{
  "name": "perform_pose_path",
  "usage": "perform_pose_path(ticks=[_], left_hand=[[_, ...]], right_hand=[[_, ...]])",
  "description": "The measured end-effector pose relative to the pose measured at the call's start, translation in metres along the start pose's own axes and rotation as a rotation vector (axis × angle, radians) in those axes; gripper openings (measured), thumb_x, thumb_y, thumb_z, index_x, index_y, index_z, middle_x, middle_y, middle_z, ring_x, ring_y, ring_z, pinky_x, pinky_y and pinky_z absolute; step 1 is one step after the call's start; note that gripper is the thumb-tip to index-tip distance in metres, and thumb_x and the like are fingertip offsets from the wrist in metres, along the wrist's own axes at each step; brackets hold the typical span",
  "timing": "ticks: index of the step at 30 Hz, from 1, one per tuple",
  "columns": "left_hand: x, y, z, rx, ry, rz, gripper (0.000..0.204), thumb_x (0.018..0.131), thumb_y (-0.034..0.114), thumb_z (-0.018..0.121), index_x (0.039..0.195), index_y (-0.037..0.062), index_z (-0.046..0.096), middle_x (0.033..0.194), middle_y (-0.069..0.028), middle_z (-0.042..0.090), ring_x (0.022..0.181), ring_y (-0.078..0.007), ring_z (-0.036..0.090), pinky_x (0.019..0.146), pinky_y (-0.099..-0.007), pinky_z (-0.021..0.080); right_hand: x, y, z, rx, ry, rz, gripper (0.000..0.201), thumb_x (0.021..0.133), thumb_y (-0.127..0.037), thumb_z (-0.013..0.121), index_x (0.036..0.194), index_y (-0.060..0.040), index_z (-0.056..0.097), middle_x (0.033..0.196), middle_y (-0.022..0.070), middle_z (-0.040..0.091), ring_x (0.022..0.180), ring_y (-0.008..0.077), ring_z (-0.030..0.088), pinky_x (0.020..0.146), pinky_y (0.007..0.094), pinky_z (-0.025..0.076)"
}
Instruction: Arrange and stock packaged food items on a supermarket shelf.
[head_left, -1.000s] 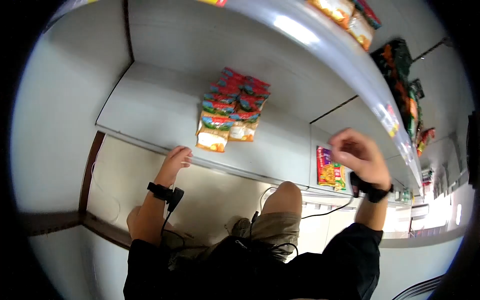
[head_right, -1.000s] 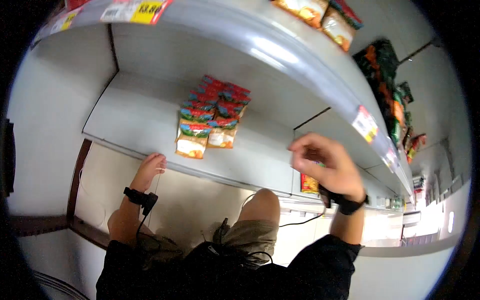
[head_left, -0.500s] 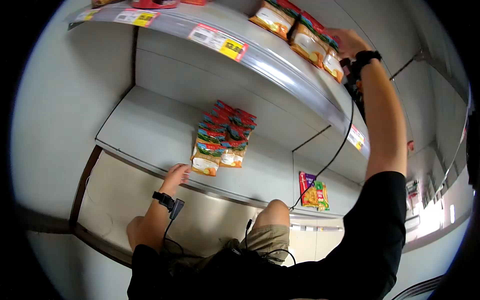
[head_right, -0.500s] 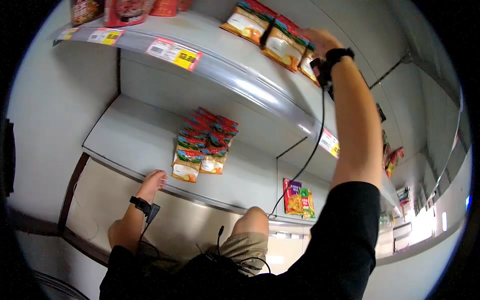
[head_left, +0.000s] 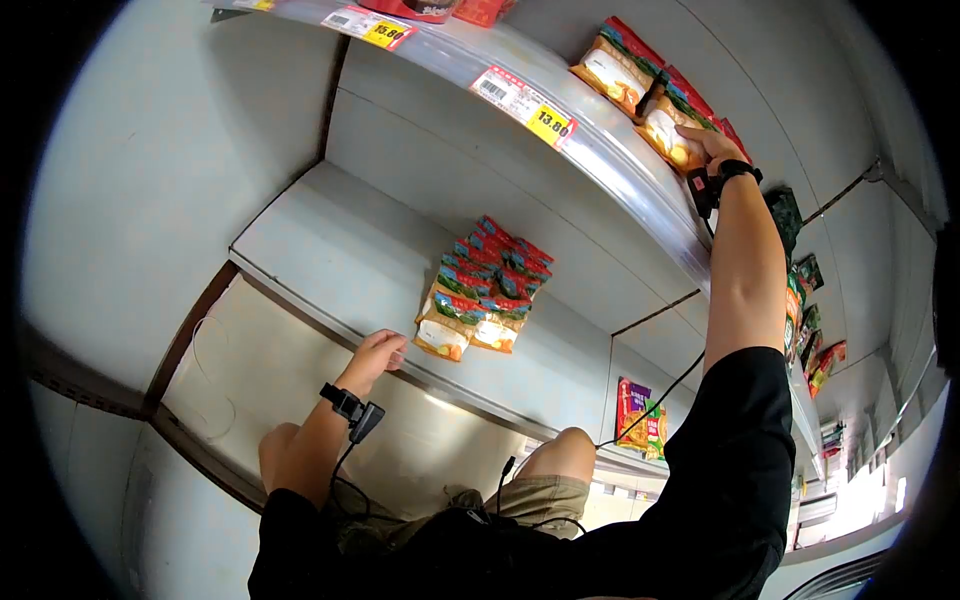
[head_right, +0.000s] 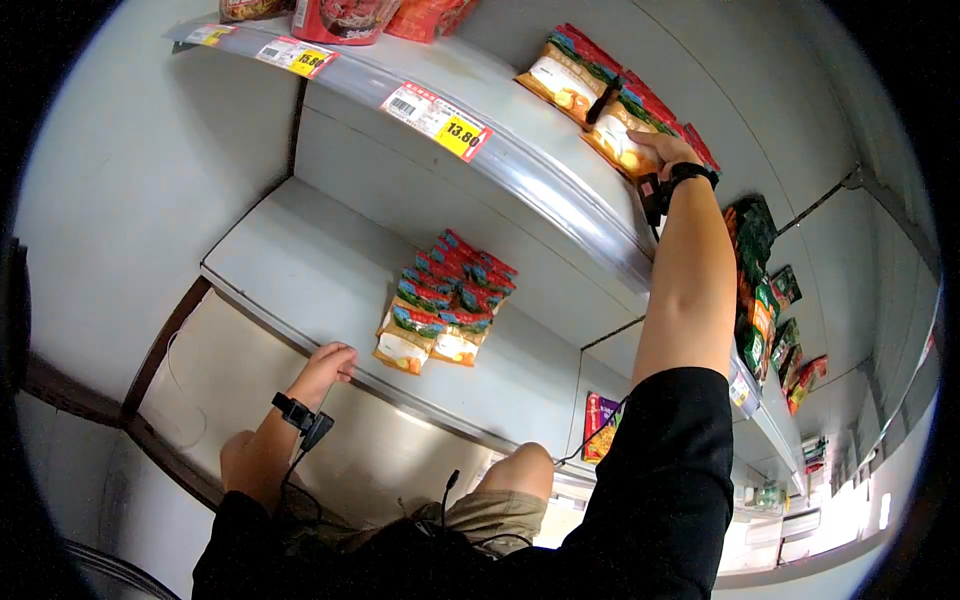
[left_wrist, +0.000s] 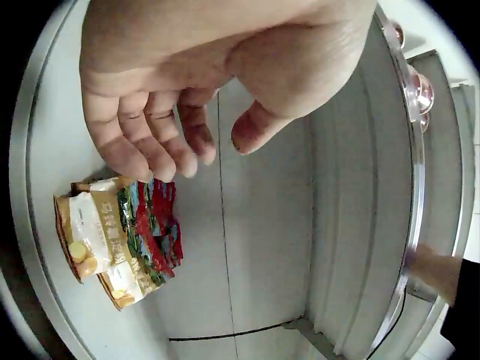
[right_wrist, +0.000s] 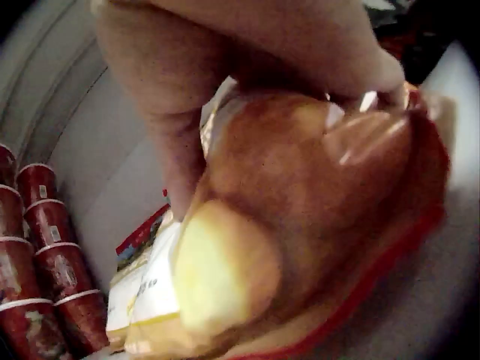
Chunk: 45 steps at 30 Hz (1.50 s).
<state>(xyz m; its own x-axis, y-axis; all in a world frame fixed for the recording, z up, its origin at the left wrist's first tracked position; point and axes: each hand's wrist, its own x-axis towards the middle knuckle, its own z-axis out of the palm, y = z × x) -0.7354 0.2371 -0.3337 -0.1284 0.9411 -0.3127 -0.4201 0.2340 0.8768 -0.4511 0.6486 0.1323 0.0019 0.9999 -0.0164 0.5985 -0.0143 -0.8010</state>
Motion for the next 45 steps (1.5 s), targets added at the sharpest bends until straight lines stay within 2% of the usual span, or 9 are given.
perform_pose_path(ticks=[6, 8, 15, 21, 27, 34, 38, 42, 45], left_hand=[[0.003, -0.003, 0.001, 0.033, -0.010, -0.008, 0.019, 0.087, 0.025, 0.052, 0.091, 0.0074, 0.057, 0.084, 0.0005, 0.057, 0.073, -0.0091, 0.052, 0.066, -0.0236, 0.043], [0.008, -0.008, -0.001, 0.004, -0.037, -0.030, 0.018, 0.087, 0.025, 0.053, 0.090, 0.0071, 0.058, 0.082, 0.0009, 0.057, 0.073, -0.0088, 0.052, 0.066, -0.0236, 0.043], [0.004, 0.005, 0.002, 0.008, -0.020, -0.012, 0.020, 0.087, 0.027, 0.052, 0.091, 0.0082, 0.058, 0.085, 0.0009, 0.056, 0.076, -0.0092, 0.051, 0.068, -0.0232, 0.042], [0.021, -0.006, -0.009, -0.003, -0.015, -0.051, 0.021, 0.087, 0.028, 0.053, 0.094, 0.0091, 0.058, 0.087, 0.0002, 0.057, 0.077, -0.0094, 0.051, 0.069, -0.0239, 0.042], [0.016, 0.002, 0.001, -0.017, -0.043, -0.052, 0.025, 0.086, 0.032, 0.054, 0.093, 0.0086, 0.058, 0.088, 0.0003, 0.057, 0.078, -0.0097, 0.051, 0.070, -0.0241, 0.042], [-0.005, 0.024, 0.011, -0.279, -0.112, -0.094, 0.030, 0.090, 0.034, 0.045, 0.092, 0.0059, 0.054, 0.086, -0.0036, 0.056, 0.077, -0.0135, 0.052, 0.074, -0.0276, 0.042], [-0.017, 0.027, 0.008, -0.381, -0.138, -0.082, 0.036, 0.091, 0.037, 0.039, 0.093, 0.0047, 0.054, 0.085, -0.0052, 0.054, 0.078, -0.0171, 0.050, 0.074, -0.0311, 0.040], [-0.016, 0.022, 0.008, -0.391, -0.128, -0.067, 0.038, 0.091, 0.038, 0.037, 0.093, 0.0032, 0.053, 0.086, -0.0066, 0.053, 0.078, -0.0182, 0.049, 0.073, -0.0317, 0.040], [-0.012, 0.021, 0.010, -0.402, -0.121, -0.063, 0.039, 0.092, 0.038, 0.036, 0.093, 0.0025, 0.053, 0.086, -0.0073, 0.053, 0.077, -0.0186, 0.049, 0.073, -0.0318, 0.040]], right_hand=[[-0.034, -0.017, -0.013, 0.115, 0.081, -0.196, 0.020, 0.072, -0.021, 0.074, 0.083, -0.0067, 0.065, 0.076, 0.0055, 0.063, 0.061, 0.0191, 0.058, 0.050, 0.0341, 0.045], [-0.038, -0.017, -0.064, -0.431, 0.197, -0.747, 0.019, 0.079, -0.019, 0.065, 0.092, -0.0054, 0.063, 0.087, 0.0065, 0.062, 0.077, 0.0194, 0.058, 0.065, 0.0330, 0.047], [-0.241, 0.016, -0.129, -0.646, 0.528, -1.071, 0.031, 0.087, -0.013, 0.054, 0.117, -0.0041, 0.054, 0.113, 0.0120, 0.058, 0.105, 0.0209, 0.056, 0.090, 0.0346, 0.045], [-0.385, 0.134, 0.008, 0.038, 0.060, -0.519, 0.029, 0.080, -0.004, 0.058, 0.108, 0.0006, 0.054, 0.102, 0.0098, 0.059, 0.088, 0.0191, 0.059, 0.076, 0.0305, 0.048], [-0.287, 0.265, 0.170, -0.043, -0.381, -0.375, 0.025, 0.073, 0.004, 0.063, 0.098, 0.0006, 0.059, 0.092, 0.0063, 0.063, 0.080, 0.0130, 0.058, 0.073, 0.0278, 0.048], [-0.171, 0.499, 0.326, 0.457, -0.144, 0.068, 0.025, 0.075, 0.007, 0.061, 0.099, 0.0016, 0.057, 0.093, 0.0063, 0.062, 0.078, 0.0157, 0.059, 0.069, 0.0291, 0.050], [-0.181, 0.524, 0.361, 0.456, 0.143, -0.018, 0.040, 0.077, -0.014, 0.067, 0.109, 0.0033, 0.049, 0.106, 0.0121, 0.058, 0.094, 0.0231, 0.058, 0.082, 0.0323, 0.047], [-0.189, 0.490, 0.355, -0.175, 0.222, 0.439, 0.070, 0.073, -0.037, 0.071, 0.119, 0.0047, 0.038, 0.117, 0.0182, 0.051, 0.105, 0.0285, 0.052, 0.087, 0.0425, 0.044], [-0.193, 0.488, 0.340, 0.127, -0.340, 0.540, 0.068, 0.071, -0.027, 0.073, 0.119, 0.0049, 0.036, 0.112, 0.0216, 0.052, 0.103, 0.0305, 0.053, 0.079, 0.0544, 0.045]])
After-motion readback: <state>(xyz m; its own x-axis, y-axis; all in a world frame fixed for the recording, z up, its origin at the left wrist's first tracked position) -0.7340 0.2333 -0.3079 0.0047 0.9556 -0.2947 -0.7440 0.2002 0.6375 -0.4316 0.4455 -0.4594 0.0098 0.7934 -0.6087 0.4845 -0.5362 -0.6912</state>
